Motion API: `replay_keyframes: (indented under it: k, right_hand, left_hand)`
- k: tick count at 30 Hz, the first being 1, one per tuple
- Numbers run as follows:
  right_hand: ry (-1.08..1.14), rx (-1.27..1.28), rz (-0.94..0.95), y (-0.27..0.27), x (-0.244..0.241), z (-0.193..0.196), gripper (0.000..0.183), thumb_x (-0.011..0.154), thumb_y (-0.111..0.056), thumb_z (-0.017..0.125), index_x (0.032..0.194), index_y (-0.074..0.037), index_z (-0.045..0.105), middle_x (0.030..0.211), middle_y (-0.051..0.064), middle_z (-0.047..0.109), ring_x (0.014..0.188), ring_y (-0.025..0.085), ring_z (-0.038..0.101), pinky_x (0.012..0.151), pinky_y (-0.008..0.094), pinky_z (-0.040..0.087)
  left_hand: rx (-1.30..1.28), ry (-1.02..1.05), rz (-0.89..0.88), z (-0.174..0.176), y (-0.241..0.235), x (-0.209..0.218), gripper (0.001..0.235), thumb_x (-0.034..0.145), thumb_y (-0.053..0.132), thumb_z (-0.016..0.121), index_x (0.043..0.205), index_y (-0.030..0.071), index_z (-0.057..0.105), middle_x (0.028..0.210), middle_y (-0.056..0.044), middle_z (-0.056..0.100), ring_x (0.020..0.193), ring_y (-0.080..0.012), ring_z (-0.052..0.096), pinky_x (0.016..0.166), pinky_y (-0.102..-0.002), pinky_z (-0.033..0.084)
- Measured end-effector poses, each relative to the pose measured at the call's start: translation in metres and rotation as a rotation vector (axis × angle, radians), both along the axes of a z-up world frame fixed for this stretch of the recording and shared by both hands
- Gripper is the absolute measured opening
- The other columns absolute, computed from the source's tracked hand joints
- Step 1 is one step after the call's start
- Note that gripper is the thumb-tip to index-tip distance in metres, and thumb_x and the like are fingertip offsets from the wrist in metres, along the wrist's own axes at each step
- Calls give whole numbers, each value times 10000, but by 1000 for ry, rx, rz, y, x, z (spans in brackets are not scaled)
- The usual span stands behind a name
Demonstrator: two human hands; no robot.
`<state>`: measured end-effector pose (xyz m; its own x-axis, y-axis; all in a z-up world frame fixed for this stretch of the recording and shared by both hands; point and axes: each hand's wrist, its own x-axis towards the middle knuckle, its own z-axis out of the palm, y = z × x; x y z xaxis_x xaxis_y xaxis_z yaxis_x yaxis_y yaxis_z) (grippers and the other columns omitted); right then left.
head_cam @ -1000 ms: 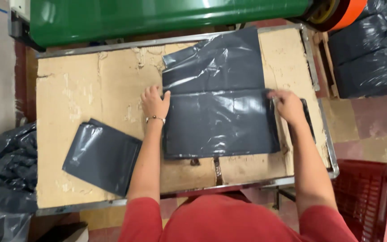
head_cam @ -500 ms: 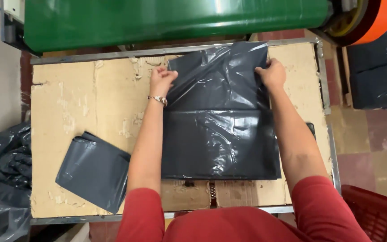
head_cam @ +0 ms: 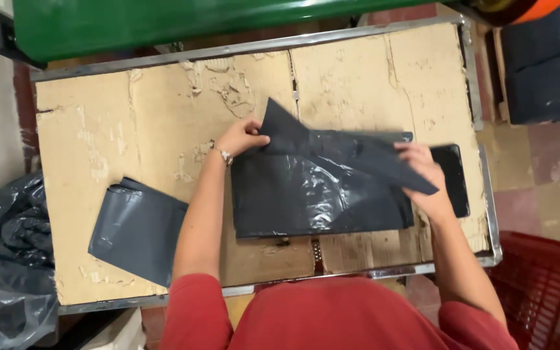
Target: Folding plastic bags and placing them into a storage basket
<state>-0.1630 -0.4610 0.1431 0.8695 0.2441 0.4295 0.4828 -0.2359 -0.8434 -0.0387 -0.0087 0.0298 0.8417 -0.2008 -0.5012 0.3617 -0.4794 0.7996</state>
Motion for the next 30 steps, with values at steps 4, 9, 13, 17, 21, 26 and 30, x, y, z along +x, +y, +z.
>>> replay_keyframes:
  k: [4, 9, 13, 17, 21, 26, 30]
  right_hand:
    - [83, -256, -105, -6, -60, -21, 131, 863, -211, 802, 797, -113, 743, 1141, 114, 726, 1268, 442, 592, 1118, 537, 395]
    - [7, -464, -201, -14, -84, -67, 89, 894, -152, 767, 815, -192, 755, 1189, 73, 703, 1265, 390, 604, 1098, 516, 429]
    - [-18, -686, -281, -28, -90, -100, 236, 891, -35, 701, 837, -258, 756, 1235, 0, 696, 1301, 300, 611, 1080, 460, 456]
    - [-13, -991, -331, -28, -106, -86, 292, 987, -97, 606, 993, -347, 757, 1380, -65, 645, 1380, 217, 567, 1056, 379, 473]
    - [-83, -1403, -409, 0, -131, -115, 498, 682, -464, 840, 1171, -399, 764, 1506, -63, 602, 1438, 231, 517, 1115, 385, 460]
    - [-337, -998, -74, 152, -162, -76, 552, 940, -139, 585, 1478, -34, 515, 1522, 195, 524, 1494, 372, 397, 1249, 508, 259]
    - [-272, -988, -63, 183, -181, -88, 849, 765, -271, 781, 1506, -5, 462, 1541, 219, 477, 1502, 390, 363, 1267, 535, 238]
  left_hand:
    - [65, -297, -61, 19, 7, -45, 570, 675, 268, 949, 1194, 155, 742, 1125, -65, 635, 1012, -242, 669, 922, -352, 560]
    - [24, -636, -289, 31, 19, -93, 278, 737, 369, 884, 976, 292, 764, 1251, 100, 644, 1222, -210, 583, 1077, -378, 456]
    - [178, -816, -394, 36, 27, -155, 186, 722, 184, 811, 812, 254, 663, 1123, 116, 709, 1271, -179, 587, 1053, -352, 491]
    - [562, -984, -531, 20, 37, -216, 160, 761, 140, 666, 797, 268, 577, 1098, 147, 675, 1241, -132, 596, 983, -313, 531]
    - [719, -1100, -526, 15, 35, -266, 304, 715, 357, 662, 988, 240, 597, 1264, 39, 639, 1339, -218, 528, 1018, -464, 460]
    - [762, -1516, -524, -2, 17, -267, 118, 1003, 253, 555, 1087, 225, 634, 870, 23, 535, 860, -200, 564, 679, -349, 455]
    - [596, -1516, -635, -4, -17, -273, 202, 1009, 263, 462, 831, 279, 557, 763, 81, 487, 732, -146, 544, 607, -325, 446]
